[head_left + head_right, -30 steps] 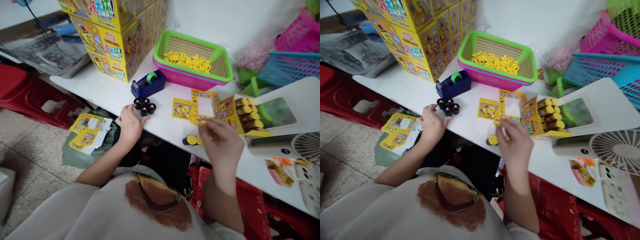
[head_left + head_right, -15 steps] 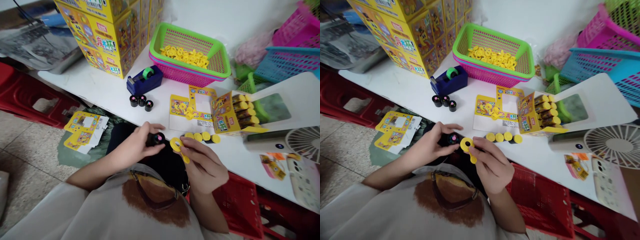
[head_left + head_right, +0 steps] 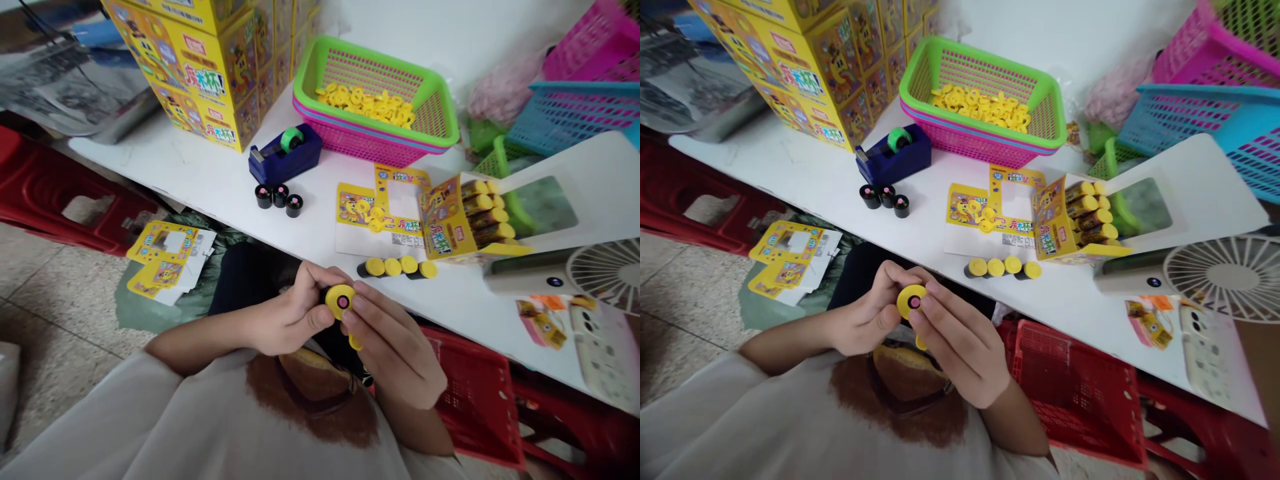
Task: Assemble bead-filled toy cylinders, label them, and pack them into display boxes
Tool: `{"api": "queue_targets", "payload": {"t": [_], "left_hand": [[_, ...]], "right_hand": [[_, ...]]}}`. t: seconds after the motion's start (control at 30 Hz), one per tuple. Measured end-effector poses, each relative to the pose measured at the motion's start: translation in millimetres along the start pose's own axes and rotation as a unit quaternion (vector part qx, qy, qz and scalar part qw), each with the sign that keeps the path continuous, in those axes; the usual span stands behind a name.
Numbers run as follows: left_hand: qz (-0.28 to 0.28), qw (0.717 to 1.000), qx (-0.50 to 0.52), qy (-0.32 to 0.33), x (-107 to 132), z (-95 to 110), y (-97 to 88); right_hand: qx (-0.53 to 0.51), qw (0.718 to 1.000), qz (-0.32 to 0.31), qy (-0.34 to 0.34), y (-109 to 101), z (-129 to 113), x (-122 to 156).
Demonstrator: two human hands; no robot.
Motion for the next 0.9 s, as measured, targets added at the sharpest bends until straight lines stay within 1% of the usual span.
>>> {"api": "queue_targets", "payload": {"t": [0.07,0.1,0.13,0.2,0.27,0.4,0.53,0.63,0.7,0.77,0.8,0.83,0.87,0.9], "left_hand": [[0.042,0.996,0.078,-0.032,-2,-2,5.6],[0.072,0.989,0.117,-0.060,-2,-4,8.1],[0.104,0.978,0.156,-0.093,-3,-6,10.3],[0.164,0.947,0.227,-0.157,-3,-10,13.6],[0.202,0.916,0.283,-0.199,-3,-12,15.1],[0.217,0.876,0.356,-0.244,-8,-11,16.0],[0.256,0.829,0.427,-0.253,-12,-13,17.9],[0.276,0.795,0.468,-0.270,-13,-16,20.4],[0.286,0.779,0.483,-0.280,-13,-17,21.2],[0.285,0.775,0.485,-0.287,-12,-17,22.0],[0.280,0.779,0.482,-0.286,-12,-17,22.4],[0.274,0.790,0.472,-0.281,-12,-17,22.7],[0.269,0.807,0.454,-0.266,-11,-17,22.5],[0.258,0.832,0.426,-0.244,-11,-17,21.8]], "right_hand": [[0.018,1.000,0.005,0.001,1,1,-1],[0.031,0.999,0.009,0.007,2,2,-2],[0.041,0.999,0.013,0.013,3,3,-3],[0.040,0.999,0.023,0.014,7,5,-7],[0.011,0.999,0.030,0.015,12,8,-10],[-0.045,0.998,0.016,0.052,24,13,-10],[-0.057,0.994,0.015,0.096,28,13,-7],[-0.049,0.995,0.024,0.089,30,10,-10],[-0.039,0.995,0.038,0.084,30,8,-12],[-0.023,0.995,0.042,0.088,29,7,-13],[-0.022,0.995,0.036,0.094,29,7,-13],[-0.032,0.994,0.024,0.105,28,8,-13],[-0.053,0.991,0.014,0.119,26,9,-13],[-0.086,0.987,0.011,0.133,25,11,-12]]}}
Point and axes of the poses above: each hand's wrist, its own x-axis away from the middle knuckle, its own y-axis out of the palm, z = x × y, the point moved 3 cm from there along -x, towards the middle knuckle, and after that the axes turned 6 degrees about x, right-handed, at the moved point
